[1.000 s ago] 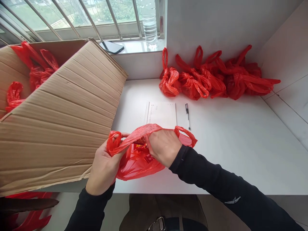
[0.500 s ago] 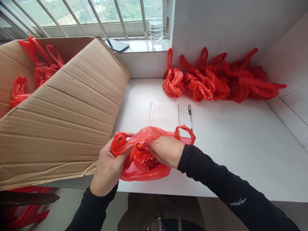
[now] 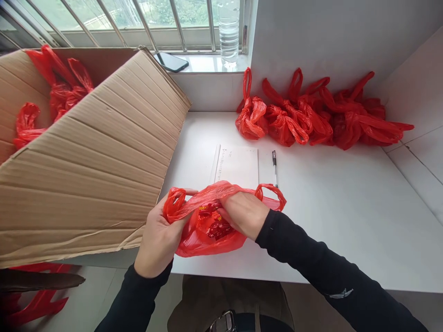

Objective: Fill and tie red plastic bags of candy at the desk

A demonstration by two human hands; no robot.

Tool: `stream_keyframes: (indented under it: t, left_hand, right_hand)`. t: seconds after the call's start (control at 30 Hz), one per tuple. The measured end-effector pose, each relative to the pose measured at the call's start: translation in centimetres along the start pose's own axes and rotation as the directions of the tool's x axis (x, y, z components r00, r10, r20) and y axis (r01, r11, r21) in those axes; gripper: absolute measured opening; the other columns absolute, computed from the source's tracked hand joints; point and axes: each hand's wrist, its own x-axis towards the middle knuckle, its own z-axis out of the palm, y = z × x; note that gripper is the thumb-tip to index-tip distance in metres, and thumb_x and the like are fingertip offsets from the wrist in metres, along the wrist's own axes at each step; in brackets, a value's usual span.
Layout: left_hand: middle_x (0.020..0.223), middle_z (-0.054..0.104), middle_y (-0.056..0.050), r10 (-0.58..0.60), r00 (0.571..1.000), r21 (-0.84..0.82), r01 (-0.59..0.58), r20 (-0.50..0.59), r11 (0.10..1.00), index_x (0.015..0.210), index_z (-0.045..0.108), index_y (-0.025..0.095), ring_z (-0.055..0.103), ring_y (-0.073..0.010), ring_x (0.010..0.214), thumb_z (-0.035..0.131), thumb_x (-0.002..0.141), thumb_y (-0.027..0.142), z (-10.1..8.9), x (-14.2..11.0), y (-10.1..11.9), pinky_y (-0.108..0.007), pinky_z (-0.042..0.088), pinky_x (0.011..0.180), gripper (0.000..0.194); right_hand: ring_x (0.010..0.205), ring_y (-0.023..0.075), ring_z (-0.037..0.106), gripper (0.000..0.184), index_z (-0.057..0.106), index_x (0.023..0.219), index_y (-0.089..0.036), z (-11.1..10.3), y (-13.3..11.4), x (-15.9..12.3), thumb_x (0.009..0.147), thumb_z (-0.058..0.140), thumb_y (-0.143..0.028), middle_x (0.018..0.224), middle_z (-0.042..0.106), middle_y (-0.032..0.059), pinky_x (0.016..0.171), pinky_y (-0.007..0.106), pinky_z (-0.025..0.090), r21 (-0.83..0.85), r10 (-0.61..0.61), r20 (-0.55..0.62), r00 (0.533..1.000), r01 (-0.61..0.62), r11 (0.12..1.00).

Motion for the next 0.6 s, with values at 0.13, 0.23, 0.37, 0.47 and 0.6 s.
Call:
stream_keyframes:
  t: [0.13,0.23,0.37,0.47,0.6]
  left_hand:
    - [0.1,0.071,-0.005,0.002,1.0,-0.007,-0.002,0.011,1.0,0.108,0.067,0.02,0.068,-0.0229,0.095,0.065,0.084,0.016,0.0,0.1,0.0,-0.032,0.055,0.083,0.025]
    - [0.096,0.067,-0.002,0.029,1.0,0.002,-0.029,-0.004,1.0,0.117,0.063,0.024,0.065,-0.016,0.08,0.069,0.084,0.019,0.3,-0.4,0.4,-0.027,0.055,0.076,0.035]
    - [0.1,0.061,0.003,0.237,0.97,0.037,-0.235,-0.046,0.971,0.135,0.049,0.041,0.057,-0.011,0.073,0.075,0.081,0.014,0.3,-1.7,0.9,-0.023,0.051,0.072,0.066]
    - [0.09,0.057,0.002,0.399,0.917,0.053,-0.399,0.004,0.915,0.11,0.068,0.038,0.055,-0.0137,0.081,0.067,0.086,0.009,-0.2,-2.1,0.8,-0.024,0.048,0.074,0.037]
    - [0.087,0.046,-0.001,0.378,0.926,0.153,-0.375,0.014,0.914,0.084,0.076,0.03,0.05,-0.0153,0.086,0.062,0.092,0.016,-0.8,-1.5,0.2,-0.026,0.043,0.077,0.021]
  right_hand:
    - [0.054,0.016,0.05,0.023,0.058,0.074,-0.018,-0.5,-0.2,-1.2,0.096,0.056,-0.023,0.062,0.055,-0.0008,0.051,0.029,0.038,-0.019,0.111,-0.05,0.993,-0.112,0.994]
    - [0.07,0.0159,0.059,0.007,0.064,0.091,-0.019,-1.1,-0.9,-2.0,0.094,0.058,-0.015,0.079,0.065,0.0,0.064,0.028,0.045,0.182,0.074,-0.126,0.989,-0.05,0.982]
    - [0.074,0.0145,0.062,0.014,0.067,0.102,-0.02,-1.9,-1.8,-2.8,0.091,0.06,-0.014,0.086,0.069,-0.0014,0.063,0.026,0.046,0.404,0.15,-0.109,0.983,-0.094,0.91]
    - [0.079,0.0163,0.064,0.017,0.069,0.108,-0.02,-1.9,-1.8,-3.0,0.093,0.061,-0.021,0.093,0.071,0.0006,0.067,0.028,0.049,0.509,0.203,-0.091,0.975,-0.13,0.851]
    - [0.097,0.0185,0.066,0.024,0.068,0.116,-0.022,-1.8,-1.5,-3.4,0.094,0.059,-0.02,0.111,0.07,0.002,0.078,0.029,0.053,0.636,0.177,-0.048,0.983,-0.106,0.764]
